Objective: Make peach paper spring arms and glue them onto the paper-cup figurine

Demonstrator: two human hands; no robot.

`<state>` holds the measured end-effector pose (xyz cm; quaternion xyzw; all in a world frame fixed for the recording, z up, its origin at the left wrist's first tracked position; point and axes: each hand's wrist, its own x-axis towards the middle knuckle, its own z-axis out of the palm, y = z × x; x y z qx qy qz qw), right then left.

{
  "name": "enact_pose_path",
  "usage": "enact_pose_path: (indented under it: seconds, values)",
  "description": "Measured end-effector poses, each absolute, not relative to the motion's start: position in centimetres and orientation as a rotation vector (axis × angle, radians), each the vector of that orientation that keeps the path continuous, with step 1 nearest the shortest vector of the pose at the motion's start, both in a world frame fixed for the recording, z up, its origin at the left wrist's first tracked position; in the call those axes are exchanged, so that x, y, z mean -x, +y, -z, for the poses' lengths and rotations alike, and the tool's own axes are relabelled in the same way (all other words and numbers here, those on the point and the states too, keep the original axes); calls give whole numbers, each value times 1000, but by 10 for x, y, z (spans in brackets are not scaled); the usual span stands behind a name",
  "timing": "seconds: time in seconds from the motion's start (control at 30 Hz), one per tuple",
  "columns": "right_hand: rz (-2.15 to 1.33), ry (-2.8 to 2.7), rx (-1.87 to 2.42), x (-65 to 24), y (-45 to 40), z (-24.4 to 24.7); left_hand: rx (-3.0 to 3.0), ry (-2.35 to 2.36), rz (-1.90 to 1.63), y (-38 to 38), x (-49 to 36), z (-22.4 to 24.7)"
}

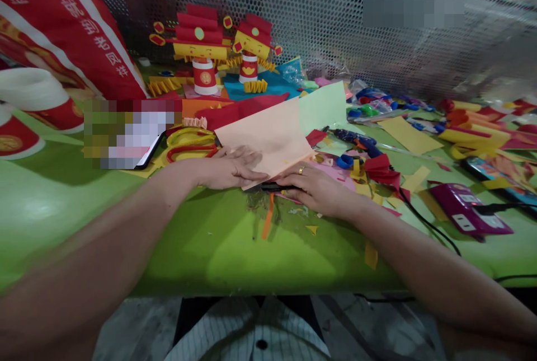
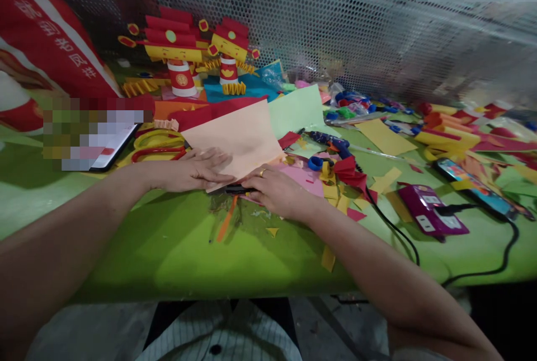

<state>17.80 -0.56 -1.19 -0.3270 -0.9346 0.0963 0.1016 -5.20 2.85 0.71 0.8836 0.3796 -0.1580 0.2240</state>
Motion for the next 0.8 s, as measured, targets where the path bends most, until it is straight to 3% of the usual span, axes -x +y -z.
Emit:
enact_pose_path:
  seconds: [0.33,0.6,0.8]
  values:
    - [-277,-2742,885,-180,-6,17,-2468,1064,356,28,51,-7]
    - [-370,-2701,825,-204,-9,12,-2647,1086,-83,24,44,2]
    - [-462,-2575,910,-224,-1,6,-2636,1251,0,15,35,-4]
